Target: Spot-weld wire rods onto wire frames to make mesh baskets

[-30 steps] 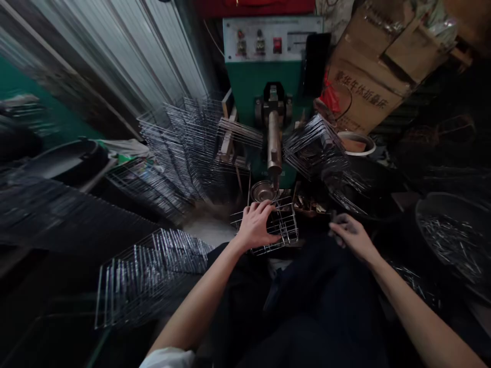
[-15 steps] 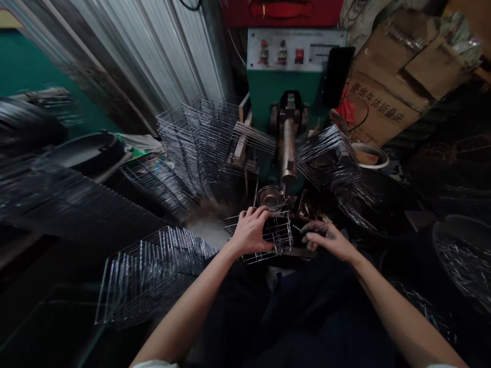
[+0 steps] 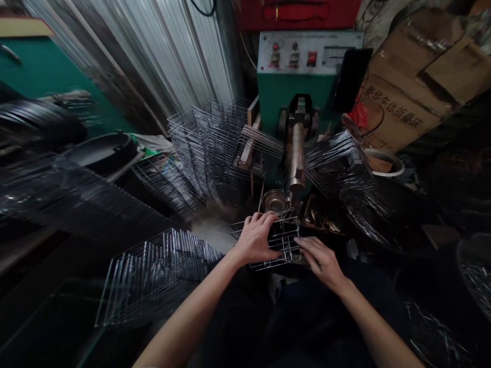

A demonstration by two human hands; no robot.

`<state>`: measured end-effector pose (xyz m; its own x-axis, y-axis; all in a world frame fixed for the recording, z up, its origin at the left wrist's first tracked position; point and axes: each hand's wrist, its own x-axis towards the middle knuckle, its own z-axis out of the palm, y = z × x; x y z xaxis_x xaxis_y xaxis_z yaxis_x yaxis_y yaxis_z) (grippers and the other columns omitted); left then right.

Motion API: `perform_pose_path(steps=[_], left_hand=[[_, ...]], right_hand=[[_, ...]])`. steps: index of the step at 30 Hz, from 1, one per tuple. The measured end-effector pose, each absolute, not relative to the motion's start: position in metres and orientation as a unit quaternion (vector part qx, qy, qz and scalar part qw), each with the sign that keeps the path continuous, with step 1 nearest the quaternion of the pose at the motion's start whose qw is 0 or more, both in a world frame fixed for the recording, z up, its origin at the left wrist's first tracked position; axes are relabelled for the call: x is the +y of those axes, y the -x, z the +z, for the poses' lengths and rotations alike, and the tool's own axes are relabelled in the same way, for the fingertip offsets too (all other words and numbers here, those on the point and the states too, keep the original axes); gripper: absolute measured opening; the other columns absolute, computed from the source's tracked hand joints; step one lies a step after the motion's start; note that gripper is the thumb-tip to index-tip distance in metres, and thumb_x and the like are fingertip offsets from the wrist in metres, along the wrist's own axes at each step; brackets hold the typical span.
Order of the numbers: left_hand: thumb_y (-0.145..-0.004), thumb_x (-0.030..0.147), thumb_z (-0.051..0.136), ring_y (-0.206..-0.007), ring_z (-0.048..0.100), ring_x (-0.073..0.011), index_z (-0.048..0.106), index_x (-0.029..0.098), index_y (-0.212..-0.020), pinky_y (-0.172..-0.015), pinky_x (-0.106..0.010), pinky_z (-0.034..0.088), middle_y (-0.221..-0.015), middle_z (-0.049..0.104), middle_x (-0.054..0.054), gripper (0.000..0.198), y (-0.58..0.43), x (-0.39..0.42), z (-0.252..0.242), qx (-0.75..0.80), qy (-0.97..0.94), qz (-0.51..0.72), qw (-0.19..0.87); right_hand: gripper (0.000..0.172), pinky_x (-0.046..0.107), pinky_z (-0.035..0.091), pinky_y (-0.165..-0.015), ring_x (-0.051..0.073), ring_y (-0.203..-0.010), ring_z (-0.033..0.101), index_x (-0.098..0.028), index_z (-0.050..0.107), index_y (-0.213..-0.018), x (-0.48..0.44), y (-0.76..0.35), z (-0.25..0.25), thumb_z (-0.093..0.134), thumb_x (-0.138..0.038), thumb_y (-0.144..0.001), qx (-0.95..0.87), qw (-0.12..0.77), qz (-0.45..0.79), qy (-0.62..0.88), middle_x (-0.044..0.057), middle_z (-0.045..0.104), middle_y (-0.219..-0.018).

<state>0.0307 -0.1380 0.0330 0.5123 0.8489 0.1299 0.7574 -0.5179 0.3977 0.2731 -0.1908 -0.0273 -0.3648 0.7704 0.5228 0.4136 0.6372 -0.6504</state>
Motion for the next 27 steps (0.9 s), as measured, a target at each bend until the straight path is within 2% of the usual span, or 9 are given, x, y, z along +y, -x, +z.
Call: perform_pose_path(steps=[7,14,27], left_hand=[[-0.054,0.043,0.082,-0.125,0.045,-0.0346,0.042,0.026,-0.132,-0.102,-0.049,0.035,-0.145,0.051,-0.009,0.089,-0.03,-0.134,0.028,0.461,-0.858,0.172,0.15],[-0.053,0.043,0.084,-0.125,0.045,-0.0348,0.051,0.027,-0.125,-0.103,-0.05,0.036,-0.149,0.047,-0.008,0.081,-0.023,-0.121,0.024,0.435,-0.875,0.15,0.151],[-0.054,0.047,0.084,-0.123,0.046,-0.0331,0.052,0.027,-0.124,-0.102,-0.049,0.037,-0.146,0.05,-0.008,0.08,-0.022,-0.096,0.027,0.425,-0.877,0.161,0.155]], right_hand=[[0.042,0.037,0.057,-0.091,0.022,-0.107,0.067,-0.033,0.063,-0.132,-0.195,-0.265,-0.035,0.054,-0.012,-0.097,-0.743,0.492,0.218,0.398,0.004,0.071,-0.118],[0.038,0.042,0.057,-0.093,0.023,-0.108,0.067,-0.033,0.065,-0.129,-0.193,-0.258,-0.044,0.055,-0.015,-0.097,-0.725,0.505,0.23,0.408,0.005,0.071,-0.117],[0.029,0.043,0.057,-0.094,0.023,-0.105,0.068,-0.03,0.07,-0.121,-0.177,-0.247,-0.043,0.057,-0.021,-0.097,-0.682,0.537,0.229,0.441,0.006,0.072,-0.115]])
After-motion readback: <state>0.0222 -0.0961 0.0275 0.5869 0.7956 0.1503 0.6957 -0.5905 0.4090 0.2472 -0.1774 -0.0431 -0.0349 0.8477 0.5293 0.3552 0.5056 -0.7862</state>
